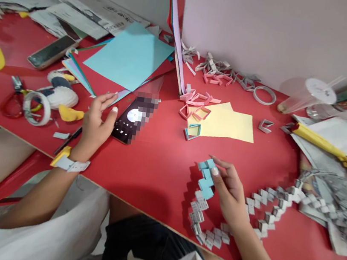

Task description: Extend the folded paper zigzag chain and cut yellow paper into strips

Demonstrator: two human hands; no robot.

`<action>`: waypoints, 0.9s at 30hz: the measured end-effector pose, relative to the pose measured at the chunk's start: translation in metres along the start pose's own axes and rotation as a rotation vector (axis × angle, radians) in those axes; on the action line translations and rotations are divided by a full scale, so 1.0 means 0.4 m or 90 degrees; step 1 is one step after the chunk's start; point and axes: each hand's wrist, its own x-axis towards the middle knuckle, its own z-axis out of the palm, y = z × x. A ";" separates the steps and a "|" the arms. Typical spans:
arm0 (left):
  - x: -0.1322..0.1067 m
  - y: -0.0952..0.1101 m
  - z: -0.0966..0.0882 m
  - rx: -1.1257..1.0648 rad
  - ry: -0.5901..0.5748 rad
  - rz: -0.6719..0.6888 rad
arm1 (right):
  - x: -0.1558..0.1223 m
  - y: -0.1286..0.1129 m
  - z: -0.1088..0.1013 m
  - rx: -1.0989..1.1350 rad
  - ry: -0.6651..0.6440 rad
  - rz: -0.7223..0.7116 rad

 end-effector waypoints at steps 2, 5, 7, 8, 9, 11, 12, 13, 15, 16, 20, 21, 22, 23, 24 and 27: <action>0.002 -0.002 0.002 0.000 0.004 0.003 | 0.000 0.002 0.000 -0.003 0.000 0.001; 0.004 -0.003 0.003 -0.002 0.013 0.002 | 0.001 0.005 0.000 -0.008 0.006 0.007; 0.000 0.010 -0.006 -0.001 0.017 0.001 | 0.002 0.005 -0.001 -0.010 0.011 0.005; -0.004 0.024 -0.015 0.005 0.017 0.004 | 0.003 0.005 -0.002 -0.008 0.014 0.002; -0.011 0.045 -0.026 0.016 0.014 0.010 | 0.003 0.004 -0.002 -0.003 0.013 0.001; -0.030 0.105 -0.050 0.043 -0.017 0.028 | 0.005 0.002 -0.003 0.009 0.007 0.007; -0.043 0.142 -0.059 0.055 -0.049 0.036 | 0.005 0.001 -0.003 0.015 0.002 0.012; -0.056 0.180 -0.062 0.051 -0.105 0.047 | 0.005 0.000 -0.003 0.021 -0.002 0.017; -0.082 0.252 -0.044 -0.016 -0.227 0.077 | 0.004 -0.003 -0.001 0.034 -0.011 0.022; -0.094 0.283 -0.023 -0.069 -0.287 0.095 | 0.002 -0.004 -0.001 0.042 -0.014 0.021; -0.113 0.362 0.108 -0.281 -0.420 0.094 | -0.003 -0.007 0.000 0.072 -0.025 0.005; -0.113 0.374 0.141 -0.315 -0.422 0.091 | -0.003 -0.007 -0.001 0.079 -0.024 0.000; -0.111 0.383 0.168 -0.337 -0.417 0.095 | -0.004 -0.007 -0.002 0.085 -0.020 -0.005; -0.108 0.390 0.191 -0.351 -0.409 0.100 | -0.003 -0.006 -0.004 0.088 -0.015 -0.008; -0.106 0.395 0.208 -0.359 -0.403 0.106 | -0.002 -0.004 -0.006 0.087 -0.009 -0.011; -0.106 0.398 0.231 -0.386 -0.388 0.103 | 0.001 0.004 -0.009 0.083 0.003 -0.009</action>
